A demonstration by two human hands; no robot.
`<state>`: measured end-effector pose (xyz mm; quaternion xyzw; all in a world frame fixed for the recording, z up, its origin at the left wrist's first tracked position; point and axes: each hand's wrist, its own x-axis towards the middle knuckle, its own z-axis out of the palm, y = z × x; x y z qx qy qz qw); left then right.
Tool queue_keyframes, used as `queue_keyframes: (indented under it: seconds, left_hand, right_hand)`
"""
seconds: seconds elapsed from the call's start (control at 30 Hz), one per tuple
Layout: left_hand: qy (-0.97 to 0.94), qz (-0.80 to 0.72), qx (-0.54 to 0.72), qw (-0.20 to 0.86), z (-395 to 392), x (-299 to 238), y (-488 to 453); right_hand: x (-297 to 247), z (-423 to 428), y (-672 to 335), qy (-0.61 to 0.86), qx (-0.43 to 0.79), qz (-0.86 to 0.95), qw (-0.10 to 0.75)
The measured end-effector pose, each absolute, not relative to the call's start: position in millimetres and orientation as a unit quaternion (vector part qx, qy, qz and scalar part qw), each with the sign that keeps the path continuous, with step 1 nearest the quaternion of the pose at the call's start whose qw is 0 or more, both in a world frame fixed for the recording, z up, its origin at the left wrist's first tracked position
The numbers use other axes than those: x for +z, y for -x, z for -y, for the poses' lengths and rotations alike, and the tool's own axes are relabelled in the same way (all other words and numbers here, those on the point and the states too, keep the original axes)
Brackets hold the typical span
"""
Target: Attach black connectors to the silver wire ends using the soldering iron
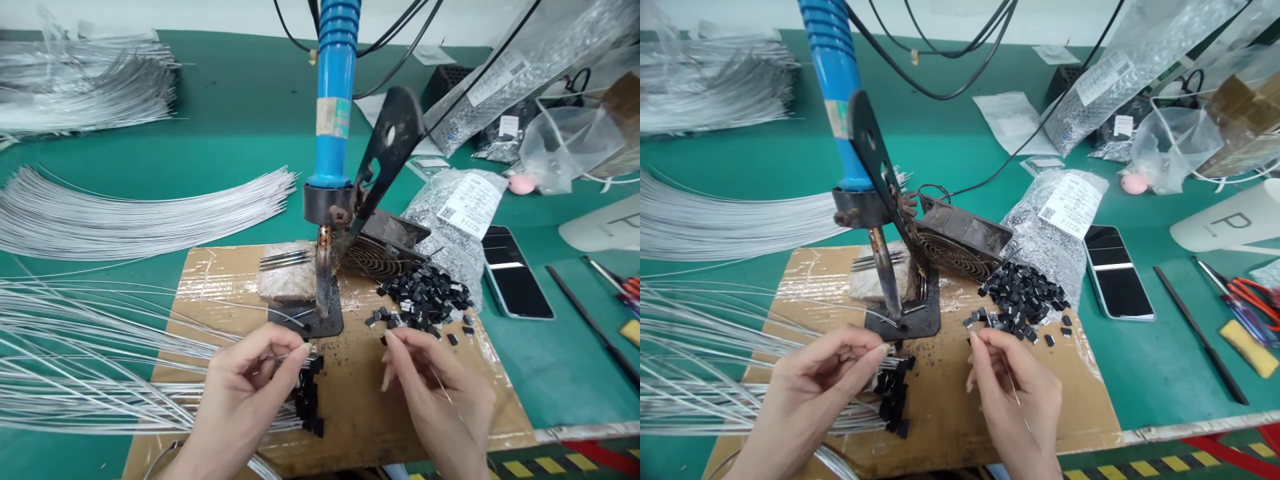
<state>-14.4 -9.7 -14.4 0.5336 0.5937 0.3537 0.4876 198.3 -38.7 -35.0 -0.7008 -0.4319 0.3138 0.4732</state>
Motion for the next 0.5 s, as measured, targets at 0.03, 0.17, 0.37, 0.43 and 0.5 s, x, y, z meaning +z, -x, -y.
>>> queue_keyframes:
  seconds: [0.03,0.17,0.37,0.43,0.5]
  left_hand:
    - [-0.540,-0.589,0.353,0.488,9,-15,15]
    - [-0.525,-0.606,0.351,0.484,9,-13,14]
    - [-0.491,-0.622,0.347,0.501,9,-6,10]
    - [-0.510,-0.612,0.332,0.505,8,-7,12]
    - [-0.519,-0.610,0.325,0.504,7,-9,14]
  right_hand:
    - [-29,38,-193,0.692,0.358,0.390,0.491]
    - [-14,32,-178,0.642,0.465,0.333,0.510]
    - [-13,25,-160,0.586,0.565,0.298,0.498]
    - [-14,25,-156,0.572,0.580,0.298,0.497]
    - [-16,25,-154,0.565,0.590,0.297,0.494]
